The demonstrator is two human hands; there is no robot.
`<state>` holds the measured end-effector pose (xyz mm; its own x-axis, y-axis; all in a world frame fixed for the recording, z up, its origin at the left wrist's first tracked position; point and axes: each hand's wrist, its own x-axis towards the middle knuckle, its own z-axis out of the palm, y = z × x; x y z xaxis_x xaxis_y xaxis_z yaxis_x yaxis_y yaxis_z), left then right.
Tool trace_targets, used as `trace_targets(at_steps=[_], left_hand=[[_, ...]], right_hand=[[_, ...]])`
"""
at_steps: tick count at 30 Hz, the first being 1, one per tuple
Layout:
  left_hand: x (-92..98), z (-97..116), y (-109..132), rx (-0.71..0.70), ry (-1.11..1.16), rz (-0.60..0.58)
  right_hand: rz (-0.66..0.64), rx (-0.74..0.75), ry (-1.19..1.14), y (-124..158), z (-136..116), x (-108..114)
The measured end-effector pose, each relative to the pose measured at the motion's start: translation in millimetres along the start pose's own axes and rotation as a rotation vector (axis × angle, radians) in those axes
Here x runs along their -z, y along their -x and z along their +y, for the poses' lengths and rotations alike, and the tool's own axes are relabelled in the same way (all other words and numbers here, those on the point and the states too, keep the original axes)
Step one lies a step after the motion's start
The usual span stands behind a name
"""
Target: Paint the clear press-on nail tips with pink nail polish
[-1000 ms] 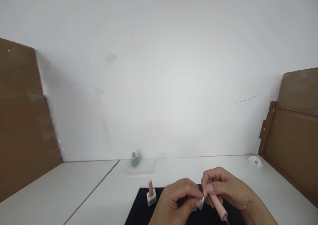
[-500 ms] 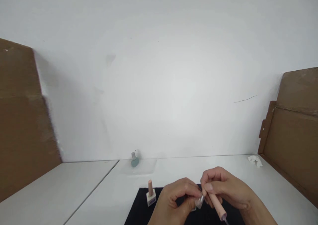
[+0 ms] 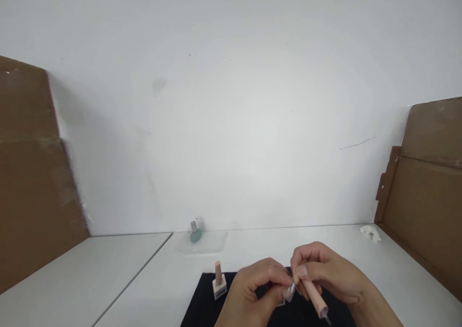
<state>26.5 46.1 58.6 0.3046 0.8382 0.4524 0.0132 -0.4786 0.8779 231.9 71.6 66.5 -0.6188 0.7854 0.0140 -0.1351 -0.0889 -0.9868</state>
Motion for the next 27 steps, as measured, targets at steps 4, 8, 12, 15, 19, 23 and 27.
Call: trace_targets(at_steps=[4,8,12,15,19,23,27], left_hand=[[0.6,3,0,0.003,-0.007,0.002],[1.2,6,-1,0.016,-0.017,-0.013],[1.2,6,-1,0.018,-0.007,-0.033],[0.4,4,-1,0.017,-0.009,-0.013],[-1.1,4,0,0.008,-0.022,-0.006],[1.6,5,-1,0.018,-0.039,0.003],[8.3,6,-3,0.093,-0.082,0.050]], right_hand=[[-0.005,-0.007,0.000,0,-1,-2],[-0.009,-0.005,0.002,0,-1,-2],[-0.006,-0.005,0.015,0,-2,-2],[0.003,-0.007,0.036,-1,-2,-3],[0.016,-0.011,0.098,-1,-4,-3],[0.034,-0.020,0.222,6,-12,-3],[0.141,-0.018,0.472,20,-28,-5]])
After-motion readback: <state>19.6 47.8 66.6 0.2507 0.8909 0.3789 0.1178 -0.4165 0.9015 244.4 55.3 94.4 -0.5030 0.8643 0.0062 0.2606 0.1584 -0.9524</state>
